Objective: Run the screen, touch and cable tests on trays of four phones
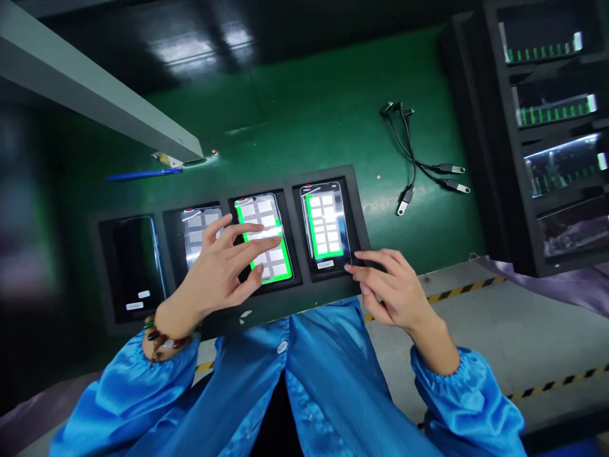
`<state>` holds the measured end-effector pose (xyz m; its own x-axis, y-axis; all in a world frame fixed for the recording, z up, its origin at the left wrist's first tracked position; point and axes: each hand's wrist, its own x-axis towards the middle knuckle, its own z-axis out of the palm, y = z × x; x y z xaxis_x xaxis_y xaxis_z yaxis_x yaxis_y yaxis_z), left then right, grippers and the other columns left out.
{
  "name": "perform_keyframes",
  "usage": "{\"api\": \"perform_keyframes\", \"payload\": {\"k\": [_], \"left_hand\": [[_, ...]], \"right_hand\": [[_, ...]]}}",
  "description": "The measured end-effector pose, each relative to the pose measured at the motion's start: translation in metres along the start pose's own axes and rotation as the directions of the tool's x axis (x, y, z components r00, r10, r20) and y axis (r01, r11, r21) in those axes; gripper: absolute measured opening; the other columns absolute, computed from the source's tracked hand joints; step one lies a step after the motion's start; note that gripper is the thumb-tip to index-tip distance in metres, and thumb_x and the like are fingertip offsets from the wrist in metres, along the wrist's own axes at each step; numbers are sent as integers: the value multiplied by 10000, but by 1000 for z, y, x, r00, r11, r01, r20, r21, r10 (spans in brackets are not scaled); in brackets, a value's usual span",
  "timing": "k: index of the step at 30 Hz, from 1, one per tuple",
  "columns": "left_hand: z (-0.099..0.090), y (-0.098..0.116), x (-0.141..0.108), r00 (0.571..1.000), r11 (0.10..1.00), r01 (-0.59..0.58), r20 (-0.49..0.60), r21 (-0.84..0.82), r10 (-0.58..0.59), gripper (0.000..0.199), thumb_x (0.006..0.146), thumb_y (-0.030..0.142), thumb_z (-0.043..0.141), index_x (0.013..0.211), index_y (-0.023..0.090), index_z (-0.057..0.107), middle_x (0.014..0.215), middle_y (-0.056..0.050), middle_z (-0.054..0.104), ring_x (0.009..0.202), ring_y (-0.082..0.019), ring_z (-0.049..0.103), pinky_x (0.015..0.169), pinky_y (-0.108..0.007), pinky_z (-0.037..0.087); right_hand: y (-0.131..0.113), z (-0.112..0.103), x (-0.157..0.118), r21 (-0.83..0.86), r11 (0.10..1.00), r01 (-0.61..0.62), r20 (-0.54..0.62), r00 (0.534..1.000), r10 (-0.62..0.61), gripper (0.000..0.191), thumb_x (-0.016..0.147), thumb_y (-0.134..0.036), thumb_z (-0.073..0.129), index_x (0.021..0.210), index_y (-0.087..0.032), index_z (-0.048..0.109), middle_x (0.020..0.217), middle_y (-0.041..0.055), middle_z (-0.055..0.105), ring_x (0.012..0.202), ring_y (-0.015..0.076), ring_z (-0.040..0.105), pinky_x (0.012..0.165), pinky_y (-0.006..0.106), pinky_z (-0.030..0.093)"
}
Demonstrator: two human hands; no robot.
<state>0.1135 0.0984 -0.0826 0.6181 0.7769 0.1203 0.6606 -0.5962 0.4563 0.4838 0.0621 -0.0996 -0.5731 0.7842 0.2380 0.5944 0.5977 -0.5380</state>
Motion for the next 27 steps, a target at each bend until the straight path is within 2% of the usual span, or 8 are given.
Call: {"api": "perform_keyframes", "payload": {"k": [3,6,11,15,18,22,27], "left_hand": [[-1,1,-4,999,999,-28,-34,-27,27,425,982,197,572,1387,245,691,1209,-13,846,1321,-317,675,1318,-579,283],[-4,3,-7,997,999,-33,-69,-26,31,415,971,186,582,1364,244,701,1230,-18,846,1311,-314,687,1310,-576,291],[-3,13,-13,997,998,-38,-70,-56,34,341,942,175,591,1233,263,746,1102,8,862,1251,-310,720,1282,-578,333],[4,21,-15,998,992,-58,-25,-109,56,333,940,176,577,1203,262,764,1117,9,863,1264,-300,718,1273,-561,348],[8,21,-14,1000,990,-26,1,-136,26,355,956,184,566,1244,253,762,1117,-8,859,1291,-300,699,1291,-575,323],[7,16,-11,1000,990,19,21,-138,-16,421,965,203,551,1334,258,746,1135,-30,850,1336,-316,668,1307,-608,297],[3,9,-3,997,994,79,16,-80,-78,457,1010,233,501,1413,242,718,1165,-58,843,1381,-323,633,1321,-629,280]], "right_hand": [[-7,0,-16,70,997,-15,-71,997,20,343,956,-111,567,1195,-304,718,1193,34,874,1207,332,801,929,537,599],[-9,4,-17,77,995,-69,-166,983,81,333,977,-110,569,1225,-284,707,1213,66,868,1240,338,786,943,541,602],[-5,11,-12,51,997,-55,-105,993,60,359,994,-95,574,1278,-273,702,1210,75,862,1252,338,780,961,543,593],[-5,13,-13,48,998,-49,-94,994,53,348,991,-86,573,1250,-274,707,1231,60,858,1277,336,763,990,549,575],[-6,12,-12,30,997,-73,-59,995,75,385,999,-82,561,1293,-284,705,1244,51,851,1273,326,756,1008,550,554],[-4,11,-5,-32,990,-138,-36,990,137,461,1021,-107,539,1413,-308,673,1290,45,837,1371,349,697,1042,575,520],[2,11,9,-55,982,-179,-42,983,177,429,1054,-133,515,1424,-306,647,1382,45,806,1429,359,647,1080,592,495]]}}
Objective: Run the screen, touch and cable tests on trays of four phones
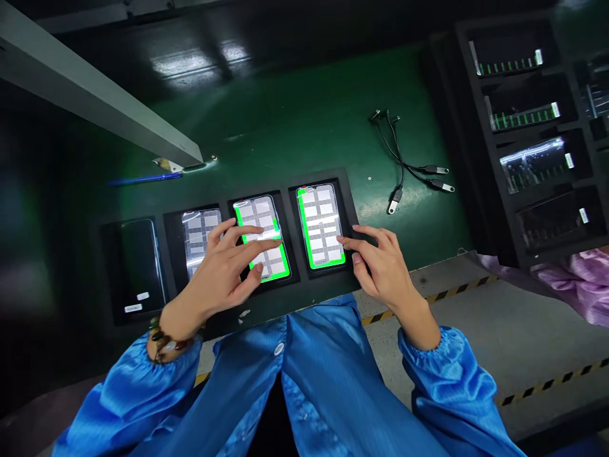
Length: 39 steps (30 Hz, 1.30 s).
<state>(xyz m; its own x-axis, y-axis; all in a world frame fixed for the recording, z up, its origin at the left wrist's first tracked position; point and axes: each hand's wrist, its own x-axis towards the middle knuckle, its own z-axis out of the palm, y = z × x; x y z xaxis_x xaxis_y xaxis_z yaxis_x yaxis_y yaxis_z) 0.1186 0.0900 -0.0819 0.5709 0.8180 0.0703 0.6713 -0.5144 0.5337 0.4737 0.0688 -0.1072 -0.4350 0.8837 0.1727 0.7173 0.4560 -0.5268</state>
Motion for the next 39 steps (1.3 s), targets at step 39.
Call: {"api": "perform_keyframes", "payload": {"k": [39], "left_hand": [[0,-17,23,995,996,75,-66,57,-71,488,1014,178,485,1449,229,701,1033,-56,823,1405,-317,609,1360,-648,232]], "right_hand": [[13,13,63,-8,997,-72,-64,995,71,359,1099,-225,465,1427,-253,608,1473,97,745,1479,361,586,1182,633,497]]}}
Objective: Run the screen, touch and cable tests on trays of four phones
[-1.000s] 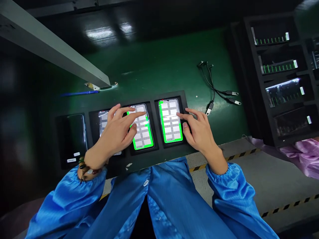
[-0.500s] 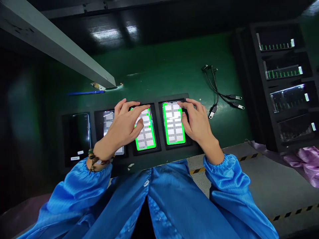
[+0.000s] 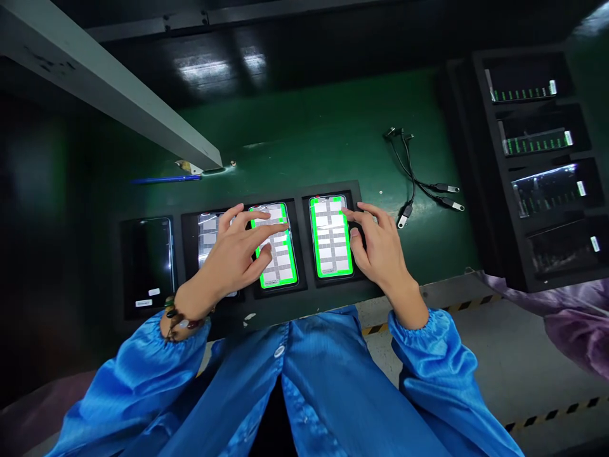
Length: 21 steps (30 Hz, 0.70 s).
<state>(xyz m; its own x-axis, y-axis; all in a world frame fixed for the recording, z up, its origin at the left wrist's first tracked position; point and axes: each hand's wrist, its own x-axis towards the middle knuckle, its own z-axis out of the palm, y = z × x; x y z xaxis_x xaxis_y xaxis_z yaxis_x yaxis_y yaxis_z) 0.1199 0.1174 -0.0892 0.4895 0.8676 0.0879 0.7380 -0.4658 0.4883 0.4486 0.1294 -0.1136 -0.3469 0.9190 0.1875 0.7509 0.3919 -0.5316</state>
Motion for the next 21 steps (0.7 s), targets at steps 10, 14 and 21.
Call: {"api": "perform_keyframes", "payload": {"k": [10,14,21], "left_hand": [[5,-8,16,995,994,90,-41,55,-87,520,1037,185,451,1525,188,629,1229,-90,795,1441,-317,565,1376,-622,214],[5,-7,14,993,990,108,-64,90,-103,534,1030,188,464,1543,194,614,1266,-80,799,1464,-334,540,1376,-636,189],[-3,-3,-11,954,940,281,-160,194,-252,511,1010,144,467,1469,182,690,1013,-73,808,1418,-363,583,1358,-660,207]], "right_hand": [[-3,10,20,-35,999,-35,-57,998,33,331,1090,-232,454,1390,-244,590,1495,91,741,1499,362,562,1204,622,463],[-12,11,29,-41,999,-14,-6,1000,13,344,1095,-252,444,1409,-246,583,1499,95,735,1525,362,538,1211,606,445],[-32,24,43,-18,992,129,108,986,-126,343,1118,-271,427,1416,-236,594,1469,110,749,1546,349,528,1216,583,433]]}}
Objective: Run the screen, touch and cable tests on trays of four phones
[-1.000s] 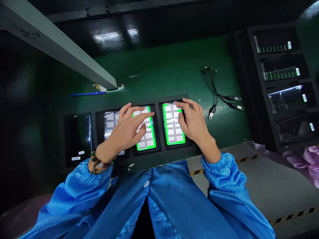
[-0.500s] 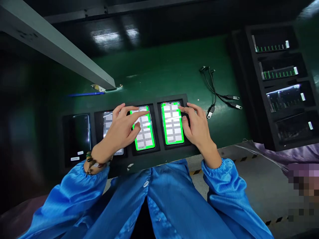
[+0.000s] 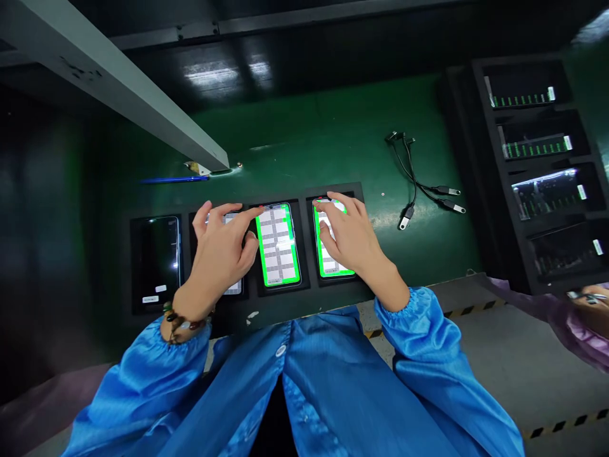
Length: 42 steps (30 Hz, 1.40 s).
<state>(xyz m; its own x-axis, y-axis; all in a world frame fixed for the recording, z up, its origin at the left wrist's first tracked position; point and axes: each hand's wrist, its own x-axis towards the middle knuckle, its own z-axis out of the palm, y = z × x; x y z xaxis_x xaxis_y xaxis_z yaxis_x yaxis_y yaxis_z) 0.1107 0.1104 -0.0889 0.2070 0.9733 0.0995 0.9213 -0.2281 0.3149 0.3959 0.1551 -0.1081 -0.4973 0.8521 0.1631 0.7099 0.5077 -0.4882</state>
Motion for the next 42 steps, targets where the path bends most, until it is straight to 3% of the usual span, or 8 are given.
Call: {"api": "perform_keyframes", "payload": {"k": [7,11,16,23,31,34,39,42], "left_hand": [[2,1,-7,999,999,36,-20,29,-35,502,1006,143,492,1470,178,679,1097,-82,812,1410,-367,580,1361,-661,207],[7,3,3,999,999,-47,-17,-26,46,519,989,134,484,1470,183,673,1201,-83,815,1409,-349,586,1366,-664,217],[8,4,8,987,986,-156,27,-58,158,509,1011,140,482,1485,198,658,1228,-66,820,1410,-345,592,1362,-653,235],[7,9,-19,980,979,-198,18,-43,199,516,1017,135,504,1513,196,632,1304,-58,819,1378,-337,611,1349,-614,262],[1,10,-45,971,973,-224,72,-49,227,587,996,130,529,1569,237,597,1417,-46,785,1386,-340,619,1341,-595,284],[1,7,-32,978,982,-182,96,-50,186,591,994,146,518,1570,245,605,1379,-64,793,1422,-352,601,1356,-637,263],[5,2,4,986,988,-153,71,-13,154,593,987,160,488,1567,193,604,1361,-100,779,1476,-366,551,1385,-674,207],[5,1,10,984,986,-167,60,-2,166,595,981,154,485,1563,170,606,1378,-106,771,1472,-366,553,1389,-668,210]], "right_hand": [[11,-5,-11,-27,998,-56,-59,997,55,333,1122,-283,422,1400,-254,604,1417,112,763,1530,357,546,1204,603,437],[20,-8,-18,-15,994,-110,-110,988,108,316,1115,-282,424,1367,-253,612,1409,119,761,1518,364,552,1202,612,443],[17,-6,-17,35,998,-51,-82,995,54,332,1124,-290,418,1374,-258,635,1426,112,752,1525,352,552,1206,598,448],[11,-9,-44,15,1000,-19,-58,998,20,373,1125,-258,457,1457,-251,628,1380,107,767,1446,351,617,1107,565,496],[-1,-13,-78,30,1000,0,-40,999,1,414,1097,-198,484,1479,-287,616,1408,87,773,1422,350,641,1112,576,501],[0,-13,-73,24,999,-35,-35,999,36,406,1106,-231,467,1476,-289,623,1410,92,771,1449,360,620,1127,592,492],[11,-7,-39,3,997,-81,-35,996,81,407,1127,-292,438,1499,-276,603,1440,96,751,1509,351,560,1196,597,448],[17,-5,-25,3,997,-71,-45,996,71,398,1128,-281,437,1493,-274,595,1447,89,745,1531,339,536,1213,592,433]]}}
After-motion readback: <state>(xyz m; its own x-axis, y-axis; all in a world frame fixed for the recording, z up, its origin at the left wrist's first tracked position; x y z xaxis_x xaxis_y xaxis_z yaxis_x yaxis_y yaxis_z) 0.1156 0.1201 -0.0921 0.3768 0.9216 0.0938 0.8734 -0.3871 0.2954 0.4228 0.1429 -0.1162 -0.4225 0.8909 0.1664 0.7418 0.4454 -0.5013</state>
